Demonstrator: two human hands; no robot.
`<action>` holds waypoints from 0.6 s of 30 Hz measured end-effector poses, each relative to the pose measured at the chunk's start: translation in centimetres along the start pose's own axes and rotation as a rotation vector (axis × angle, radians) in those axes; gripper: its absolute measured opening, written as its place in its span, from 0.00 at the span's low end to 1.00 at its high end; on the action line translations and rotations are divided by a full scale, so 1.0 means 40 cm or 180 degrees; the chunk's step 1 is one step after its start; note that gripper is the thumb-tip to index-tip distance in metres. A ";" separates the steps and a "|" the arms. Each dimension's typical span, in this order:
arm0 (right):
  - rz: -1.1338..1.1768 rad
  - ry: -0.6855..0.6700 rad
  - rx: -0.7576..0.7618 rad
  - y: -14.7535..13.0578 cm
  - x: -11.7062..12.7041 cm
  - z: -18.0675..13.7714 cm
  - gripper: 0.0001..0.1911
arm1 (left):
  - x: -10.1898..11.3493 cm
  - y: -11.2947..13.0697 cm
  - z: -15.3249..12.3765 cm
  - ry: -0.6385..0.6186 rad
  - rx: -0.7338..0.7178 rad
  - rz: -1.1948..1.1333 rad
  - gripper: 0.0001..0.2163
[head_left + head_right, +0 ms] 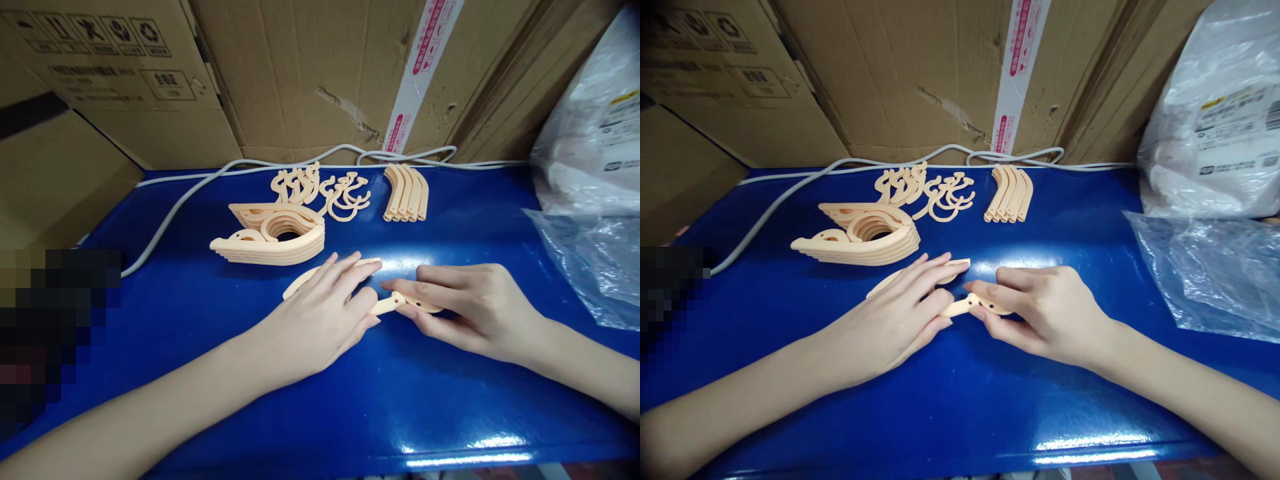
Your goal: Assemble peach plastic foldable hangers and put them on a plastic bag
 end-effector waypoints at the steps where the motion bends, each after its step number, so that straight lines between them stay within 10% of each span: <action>1: 0.0002 0.0017 0.0012 -0.001 0.000 0.000 0.15 | 0.000 0.000 0.000 0.0015 -0.0009 -0.0013 0.13; 18: -0.0308 0.0265 0.0193 -0.006 -0.003 -0.007 0.11 | -0.003 0.001 -0.003 -0.0012 -0.0051 -0.0106 0.10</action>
Point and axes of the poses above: each hand's wrist, its own z-axis towards the middle knuckle, its own x-axis out of the back of the hand, y = z × x, the point moved 3 cm from there along z, towards the middle knuckle, and after that the axes turned 14 degrees about -x, right-handed, at the moved point
